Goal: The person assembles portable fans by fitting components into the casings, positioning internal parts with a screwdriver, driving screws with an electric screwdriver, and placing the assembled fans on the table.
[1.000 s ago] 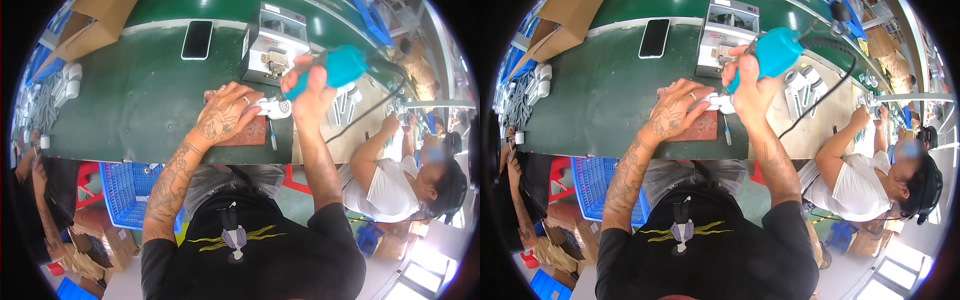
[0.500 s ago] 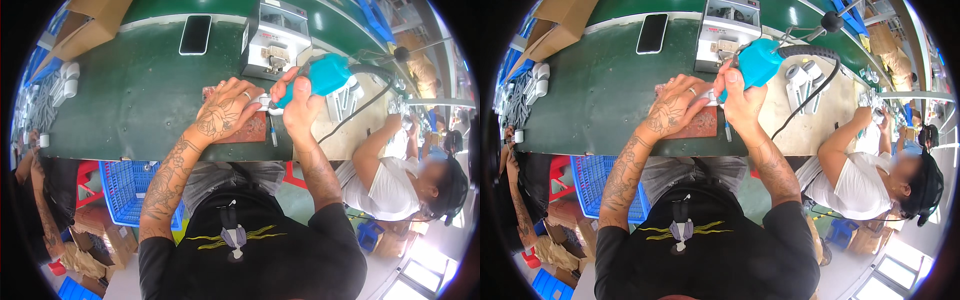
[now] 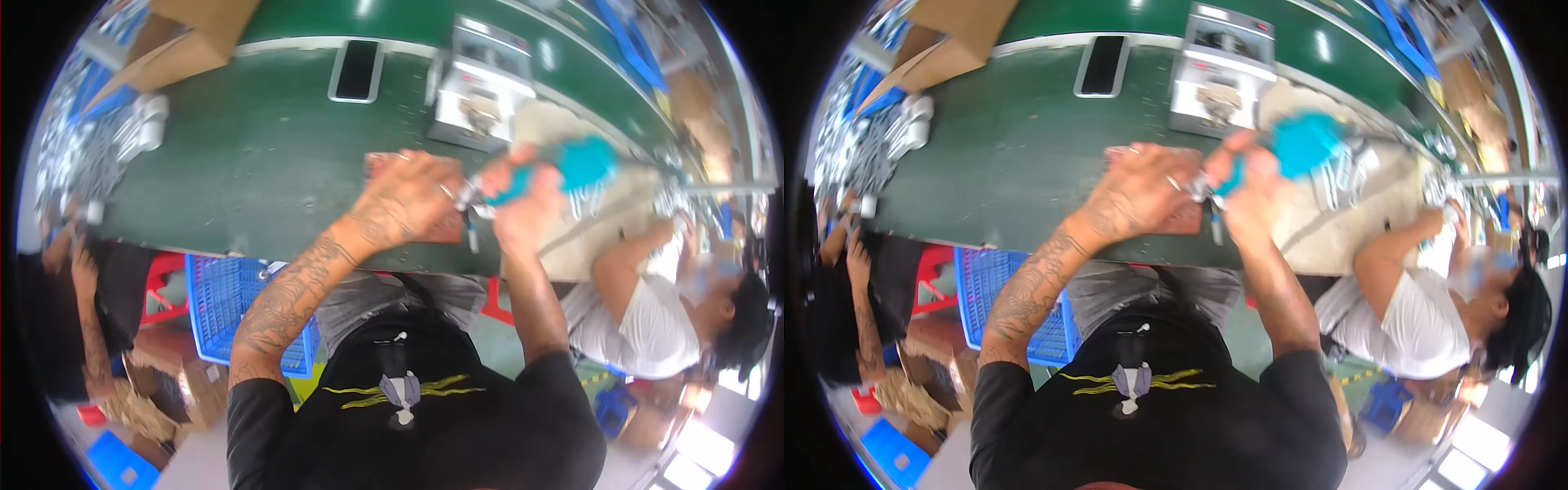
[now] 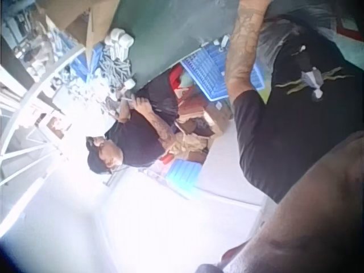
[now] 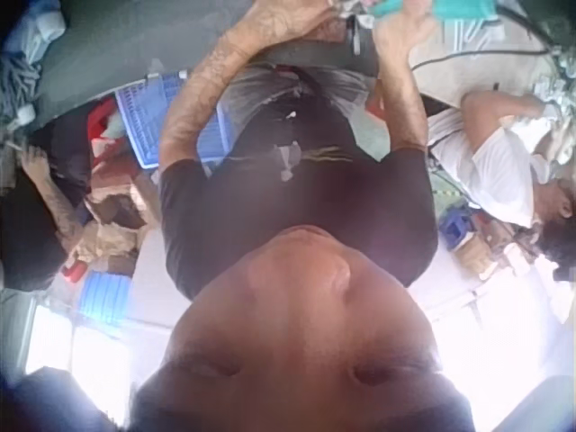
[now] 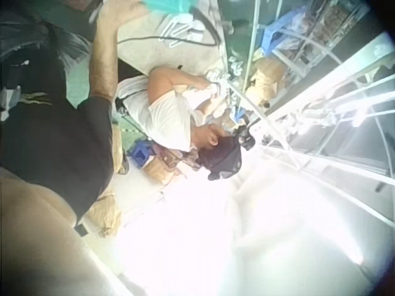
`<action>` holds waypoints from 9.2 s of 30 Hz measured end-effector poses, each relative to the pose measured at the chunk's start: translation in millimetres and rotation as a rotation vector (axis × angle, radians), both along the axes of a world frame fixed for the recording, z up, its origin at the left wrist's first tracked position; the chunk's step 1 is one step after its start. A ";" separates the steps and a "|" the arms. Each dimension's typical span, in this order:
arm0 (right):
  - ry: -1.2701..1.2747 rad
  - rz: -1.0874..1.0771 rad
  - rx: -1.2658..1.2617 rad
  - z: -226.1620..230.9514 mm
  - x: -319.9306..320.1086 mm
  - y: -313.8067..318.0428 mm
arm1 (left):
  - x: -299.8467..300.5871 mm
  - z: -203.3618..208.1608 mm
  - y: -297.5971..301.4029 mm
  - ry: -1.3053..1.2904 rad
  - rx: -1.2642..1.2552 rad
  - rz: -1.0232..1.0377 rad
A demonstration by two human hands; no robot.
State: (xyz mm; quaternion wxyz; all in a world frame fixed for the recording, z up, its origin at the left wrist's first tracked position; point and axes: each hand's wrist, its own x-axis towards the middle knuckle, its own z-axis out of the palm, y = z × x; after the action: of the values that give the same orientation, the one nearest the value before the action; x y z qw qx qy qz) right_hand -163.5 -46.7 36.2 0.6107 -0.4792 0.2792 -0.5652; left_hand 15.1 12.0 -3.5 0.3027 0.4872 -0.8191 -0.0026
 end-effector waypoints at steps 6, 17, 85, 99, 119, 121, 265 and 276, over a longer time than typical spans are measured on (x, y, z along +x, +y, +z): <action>-0.183 -0.115 -0.282 40.7 -45.2 43.8 | 59.9 48.0 39.2 -0.054 0.024 0.136; 0.059 -0.249 -0.056 5.5 -92.8 66.9 | 264.0 56.6 102.9 -0.097 -0.126 0.732; 0.247 -0.032 -0.264 26.4 13.6 -36.5 | -3.5 5.3 -14.5 0.335 0.224 0.052; 0.218 0.003 -0.260 7.8 18.5 -34.2 | -6.3 3.5 -14.4 0.261 0.246 0.074; 0.233 -0.167 -0.450 22.0 38.3 -94.2 | -6.7 2.8 -13.6 0.296 0.207 0.104; 0.204 -0.157 -0.429 16.9 36.9 -95.7 | -6.6 4.9 -13.2 0.292 0.208 0.101; 0.252 -0.102 -0.250 33.4 26.2 -55.1 | -5.5 1.5 -11.4 0.302 0.214 0.076; 0.244 -0.021 -0.248 15.3 21.9 -39.7 | -6.0 1.1 -11.5 0.291 0.227 0.088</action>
State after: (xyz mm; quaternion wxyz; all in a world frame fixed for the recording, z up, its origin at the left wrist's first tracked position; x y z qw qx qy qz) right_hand -141.6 -86.4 51.5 0.5024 -0.6131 0.2845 -0.5393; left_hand 9.0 0.5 -2.4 0.3610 0.5480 -0.7390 -0.1523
